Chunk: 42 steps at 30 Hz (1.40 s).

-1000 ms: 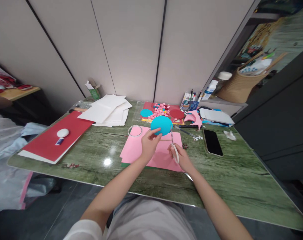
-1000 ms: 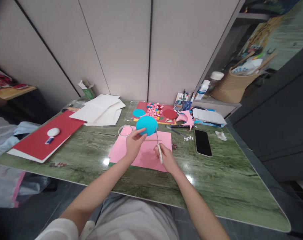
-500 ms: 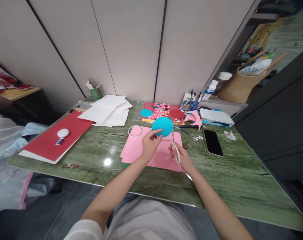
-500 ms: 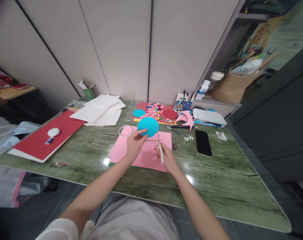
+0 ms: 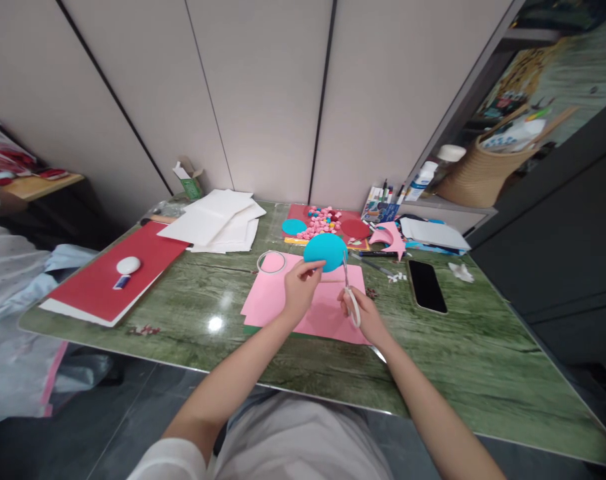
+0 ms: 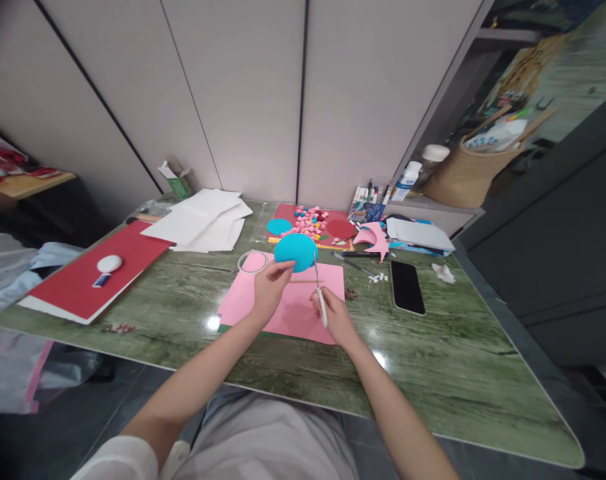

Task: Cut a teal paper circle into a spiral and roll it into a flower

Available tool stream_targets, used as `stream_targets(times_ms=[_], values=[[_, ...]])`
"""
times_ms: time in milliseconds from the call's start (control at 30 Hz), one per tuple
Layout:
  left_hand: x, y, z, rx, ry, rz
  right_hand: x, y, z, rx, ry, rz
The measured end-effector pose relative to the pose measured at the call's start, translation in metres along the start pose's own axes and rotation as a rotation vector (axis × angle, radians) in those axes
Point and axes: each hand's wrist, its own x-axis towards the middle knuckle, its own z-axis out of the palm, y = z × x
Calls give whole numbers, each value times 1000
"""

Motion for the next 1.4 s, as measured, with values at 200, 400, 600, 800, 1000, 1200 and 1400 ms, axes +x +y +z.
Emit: stream_targets(times_ms=[200, 400, 600, 800, 1000, 1200, 1400], values=[[0, 2, 0, -54, 15, 15, 1, 2, 0, -5, -8, 1], [1, 0, 1, -69, 31, -11, 1, 2, 1, 8, 5, 11], [1, -1, 1, -35, 5, -15, 1, 3, 1, 33, 14, 2], [0, 0, 2, -10, -12, 4, 1, 3, 0, 52, 11, -13], [0, 1, 2, -16, -15, 6, 2, 6, 0, 40, 11, -6], [0, -2, 1, -10, -14, 10, 2, 6, -1, 23, 9, 2], [-1, -2, 2, -49, -12, 2, 2, 5, -1, 18, -3, -2]])
